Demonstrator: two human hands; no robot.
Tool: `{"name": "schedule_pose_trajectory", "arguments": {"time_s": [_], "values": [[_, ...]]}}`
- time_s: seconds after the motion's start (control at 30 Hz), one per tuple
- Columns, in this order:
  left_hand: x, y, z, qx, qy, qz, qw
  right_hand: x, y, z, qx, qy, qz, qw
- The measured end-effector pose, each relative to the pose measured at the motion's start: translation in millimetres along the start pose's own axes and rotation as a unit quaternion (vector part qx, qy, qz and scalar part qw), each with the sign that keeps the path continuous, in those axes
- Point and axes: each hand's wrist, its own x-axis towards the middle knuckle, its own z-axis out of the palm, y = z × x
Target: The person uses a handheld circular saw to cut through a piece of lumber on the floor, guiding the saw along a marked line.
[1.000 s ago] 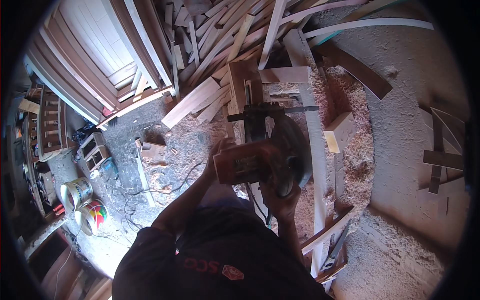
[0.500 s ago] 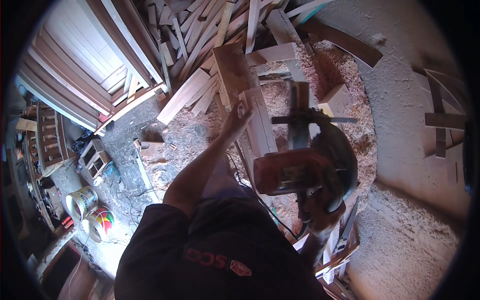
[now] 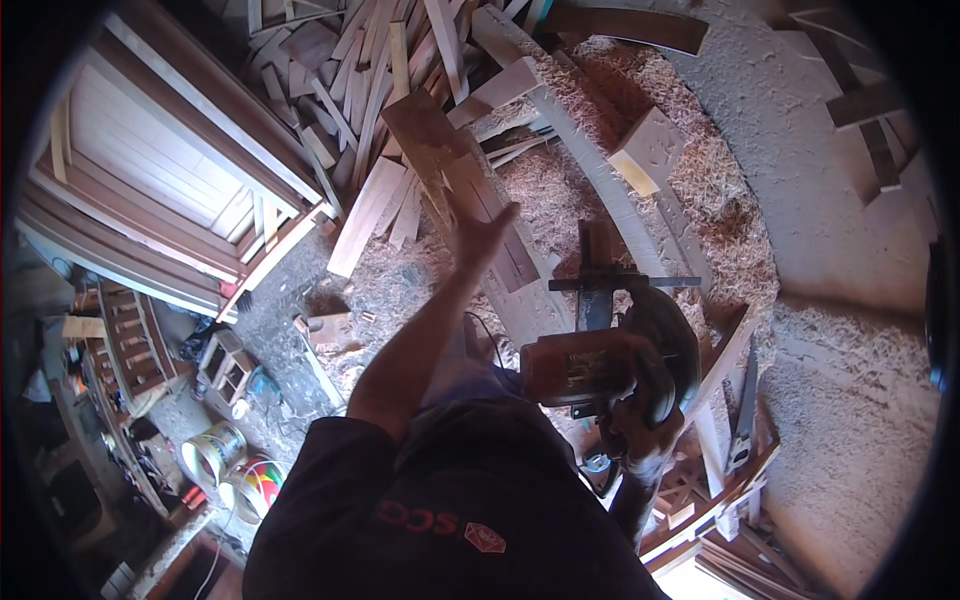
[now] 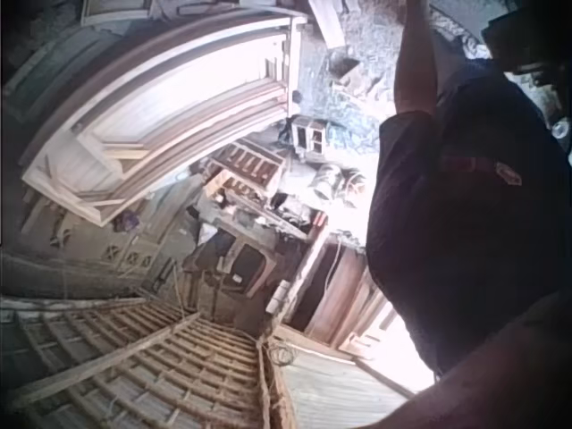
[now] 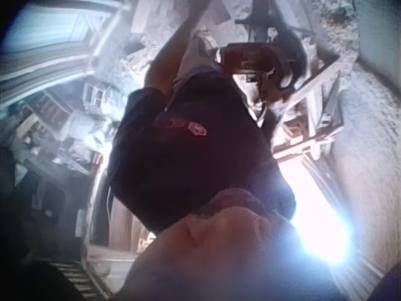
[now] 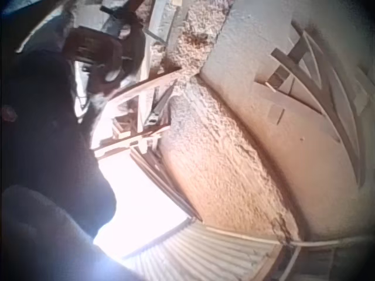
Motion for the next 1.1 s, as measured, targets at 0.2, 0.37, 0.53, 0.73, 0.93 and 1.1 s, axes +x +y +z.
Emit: {"name": "schedule_pose_trajectory", "arguments": {"time_s": [0.2,0.37,0.53,0.73,0.93,1.1], "values": [[-22,3,11,-0.052,0.009,-0.038,0.998,-12,5,-4,-0.025,0.0,-0.007,1.0],[-43,-10,24,-0.021,0.049,-0.012,0.998,-17,7,-11,0.013,0.016,0.071,0.997],[-2,1,25,-0.075,0.024,-0.041,0.996,-13,21,-23,-0.043,-0.007,0.045,0.998],[15,-38,22,-0.019,0.055,0.049,0.997,-8,-5,-17,-0.046,-0.079,0.006,0.996],[51,-19,-58,-0.012,0.027,0.166,0.986,-3,-18,0,-0.055,-0.175,-0.05,0.982],[57,69,-144,0.291,-0.26,0.339,0.856,7,-22,32,-0.04,-0.265,-0.023,0.963]]}}
